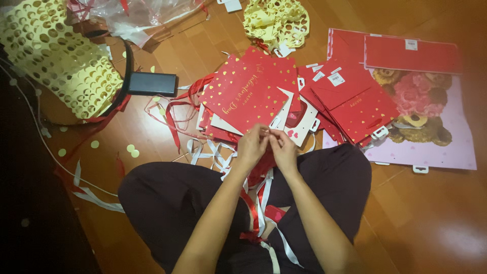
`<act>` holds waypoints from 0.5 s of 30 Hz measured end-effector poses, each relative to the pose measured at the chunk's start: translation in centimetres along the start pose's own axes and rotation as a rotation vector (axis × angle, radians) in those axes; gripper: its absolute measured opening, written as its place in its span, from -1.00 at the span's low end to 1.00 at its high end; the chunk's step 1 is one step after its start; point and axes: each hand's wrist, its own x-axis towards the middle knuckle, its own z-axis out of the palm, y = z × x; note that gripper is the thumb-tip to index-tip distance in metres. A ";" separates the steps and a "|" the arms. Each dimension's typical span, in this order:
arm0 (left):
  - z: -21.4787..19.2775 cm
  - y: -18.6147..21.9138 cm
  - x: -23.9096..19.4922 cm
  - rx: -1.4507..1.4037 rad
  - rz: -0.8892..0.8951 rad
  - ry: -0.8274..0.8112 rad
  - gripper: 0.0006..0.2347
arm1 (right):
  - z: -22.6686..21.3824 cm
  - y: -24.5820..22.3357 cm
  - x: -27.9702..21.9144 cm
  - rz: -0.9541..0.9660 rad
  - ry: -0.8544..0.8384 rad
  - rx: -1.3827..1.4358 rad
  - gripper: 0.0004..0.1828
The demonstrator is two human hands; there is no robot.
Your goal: The person sits on the floor and assembles small red gift boxes by folding flaps and attaching white plastic fasteners. They handle red ribbons and repeatedly pick up, fold, and fasten the boxes, placing finished units into a growing stack.
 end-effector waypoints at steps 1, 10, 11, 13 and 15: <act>0.0 0.0 0.1 0.045 -0.028 0.023 -0.74 | -0.2 0.7 0.2 0.113 0.004 0.006 -0.79; -0.7 -0.4 1.9 0.430 0.078 0.088 -0.47 | 0.0 3.8 0.7 0.250 -0.039 0.400 -0.65; -0.6 -0.6 2.0 0.442 0.069 0.075 -0.47 | -0.1 3.7 0.8 0.224 -0.040 0.393 -0.63; -0.4 -1.0 1.9 0.404 0.071 0.092 -0.51 | -0.2 3.6 0.6 0.180 -0.038 0.382 -0.60; -0.3 -1.5 1.7 0.348 0.082 0.109 -0.53 | -0.4 3.3 0.5 0.226 -0.044 0.360 -0.66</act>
